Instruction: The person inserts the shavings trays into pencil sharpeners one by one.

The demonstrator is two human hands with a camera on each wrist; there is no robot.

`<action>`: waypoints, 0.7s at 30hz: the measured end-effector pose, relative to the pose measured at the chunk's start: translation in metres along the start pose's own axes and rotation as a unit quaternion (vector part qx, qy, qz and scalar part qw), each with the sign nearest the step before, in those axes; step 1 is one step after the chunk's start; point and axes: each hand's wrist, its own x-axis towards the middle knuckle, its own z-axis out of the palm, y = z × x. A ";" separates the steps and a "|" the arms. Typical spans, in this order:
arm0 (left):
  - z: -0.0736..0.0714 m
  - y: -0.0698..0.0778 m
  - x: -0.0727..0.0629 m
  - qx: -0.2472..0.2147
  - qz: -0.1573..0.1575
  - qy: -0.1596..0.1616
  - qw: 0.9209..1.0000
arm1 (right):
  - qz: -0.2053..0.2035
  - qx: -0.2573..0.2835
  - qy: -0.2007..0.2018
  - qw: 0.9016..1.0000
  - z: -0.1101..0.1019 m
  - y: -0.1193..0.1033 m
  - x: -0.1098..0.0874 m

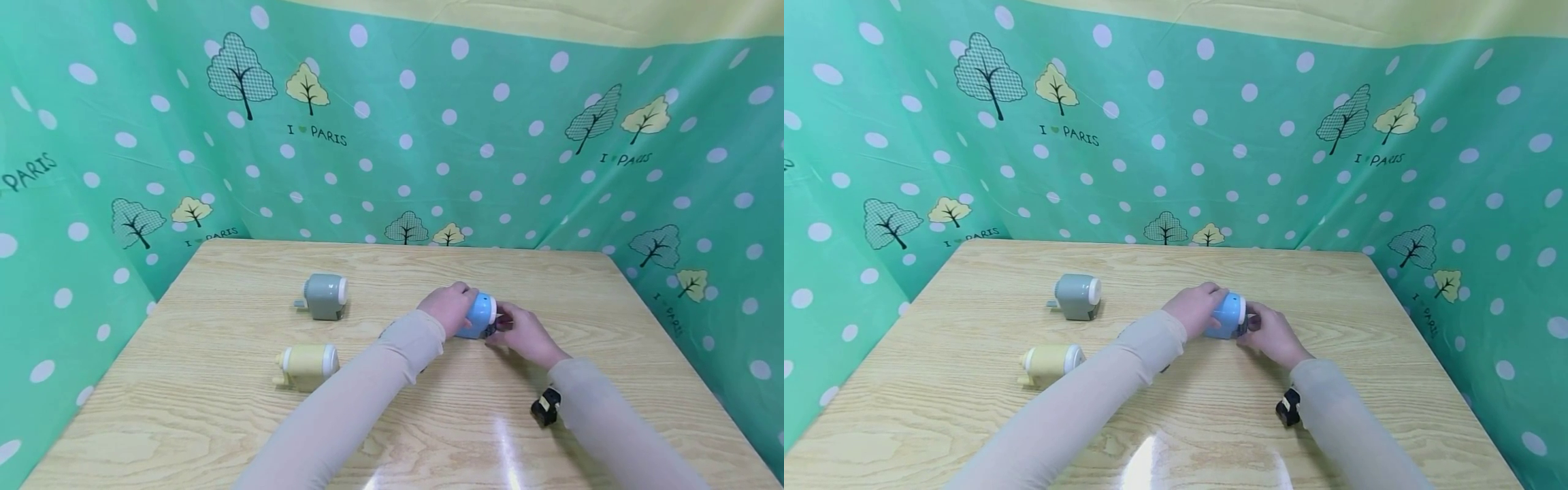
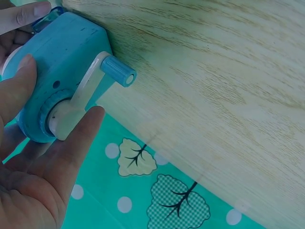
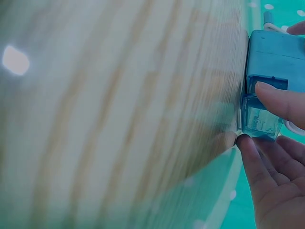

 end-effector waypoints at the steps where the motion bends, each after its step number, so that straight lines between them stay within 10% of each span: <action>1: 0.000 0.000 0.000 0.000 0.000 0.000 1.000 | 0.000 0.000 0.000 1.000 0.000 0.000 0.000; 21: -0.001 0.000 -0.002 0.001 -0.001 -0.001 1.000 | -0.002 0.013 -0.002 1.000 0.005 -0.004 0.003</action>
